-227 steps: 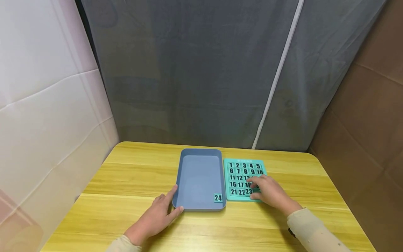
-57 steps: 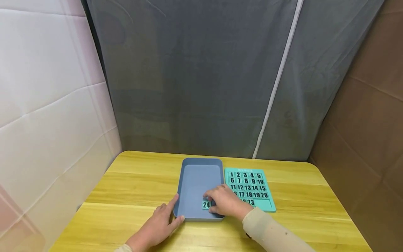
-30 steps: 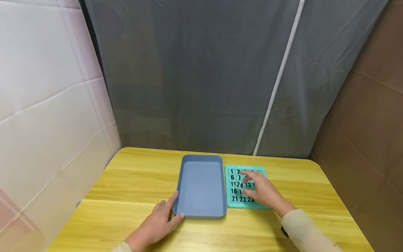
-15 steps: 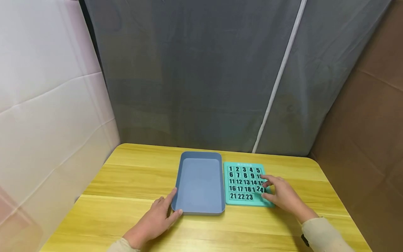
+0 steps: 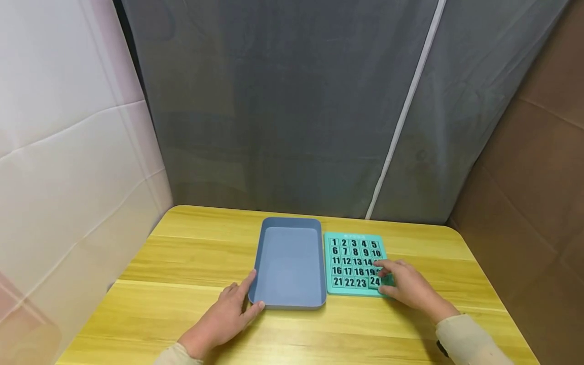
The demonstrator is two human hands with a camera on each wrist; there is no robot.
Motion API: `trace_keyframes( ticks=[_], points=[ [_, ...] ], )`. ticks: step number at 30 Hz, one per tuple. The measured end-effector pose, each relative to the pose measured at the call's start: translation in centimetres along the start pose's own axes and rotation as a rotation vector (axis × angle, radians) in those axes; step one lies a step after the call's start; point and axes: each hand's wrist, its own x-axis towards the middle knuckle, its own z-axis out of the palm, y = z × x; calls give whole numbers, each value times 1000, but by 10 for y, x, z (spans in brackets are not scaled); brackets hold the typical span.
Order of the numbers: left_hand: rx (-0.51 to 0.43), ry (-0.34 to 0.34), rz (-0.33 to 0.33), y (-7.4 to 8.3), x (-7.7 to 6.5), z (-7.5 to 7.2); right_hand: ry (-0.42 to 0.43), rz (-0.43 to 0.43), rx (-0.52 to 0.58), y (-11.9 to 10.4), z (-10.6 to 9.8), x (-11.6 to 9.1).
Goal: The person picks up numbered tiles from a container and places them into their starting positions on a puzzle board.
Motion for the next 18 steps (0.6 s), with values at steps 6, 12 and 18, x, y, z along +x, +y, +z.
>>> trace_keyframes(
  ticks=[6, 12, 18],
  points=[
    [0, 1, 2, 0, 0, 0, -14, -4, -25, 1, 0, 0],
    [-6, -5, -1, 0, -1, 0, -10, -25, -39, 2, 1, 2],
    [-7, -7, -6, -1, 0, 1, -15, -35, -56, 1, 3, 4]
  ],
)
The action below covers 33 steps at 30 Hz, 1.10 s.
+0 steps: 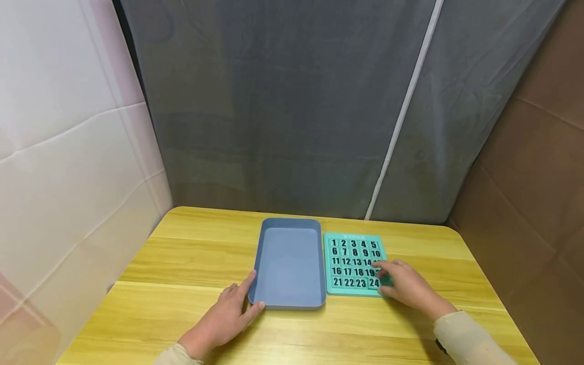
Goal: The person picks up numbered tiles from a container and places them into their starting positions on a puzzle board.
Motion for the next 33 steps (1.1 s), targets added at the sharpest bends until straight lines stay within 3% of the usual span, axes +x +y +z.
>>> trace_keyframes(
  ticks=[33],
  points=[
    [7, 9, -12, 0, 1, 1, 7, -30, 8, 1, 5, 1]
  ],
)
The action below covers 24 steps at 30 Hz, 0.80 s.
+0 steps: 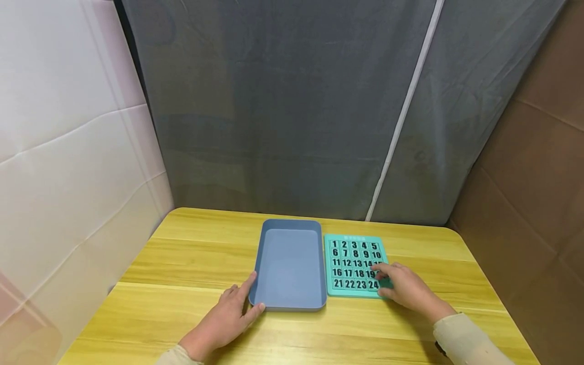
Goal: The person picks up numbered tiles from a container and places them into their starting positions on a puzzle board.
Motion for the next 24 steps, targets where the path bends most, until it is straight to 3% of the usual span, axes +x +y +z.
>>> trace_keyframes(
  ticks=[24],
  points=[
    [-8, -23, -21, 2, 0, 0, -5, 32, 37, -4, 3, 2]
  ],
)
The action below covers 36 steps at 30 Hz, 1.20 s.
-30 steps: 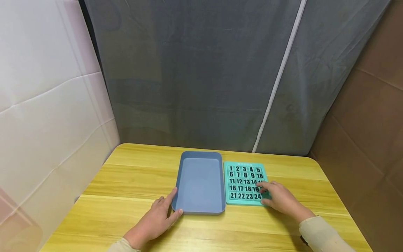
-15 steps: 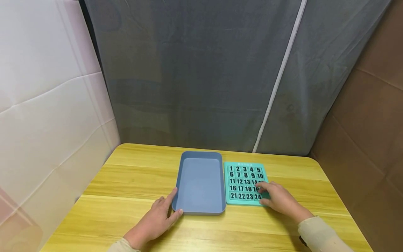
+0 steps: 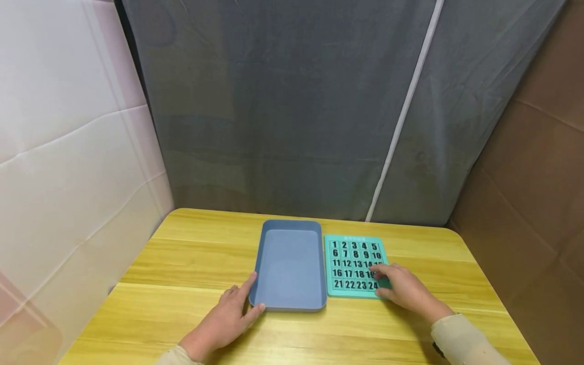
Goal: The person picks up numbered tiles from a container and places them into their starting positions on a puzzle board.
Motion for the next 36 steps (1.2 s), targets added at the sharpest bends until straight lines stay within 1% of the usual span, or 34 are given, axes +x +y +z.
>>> trace_keyframes(
  ticks=[3, 10, 20, 27, 36],
  points=[
    [-1, -3, -2, 1, 0, 0, 4, -4, -2, 0, 1, 0],
    [-1, 0, 3, 1, 0, 0, -15, 27, 1, 2, 0, 0],
    [-4, -5, -1, 2, 2, 0, -7, 33, 4, 5, 1, -1],
    [-9, -5, 9, -1, 5, 0, 29, 19, -21, 4, 2, -4],
    [-11, -15, 22, -6, 10, -1, 118, 2, -66, 6, 6, -5]
  ],
)
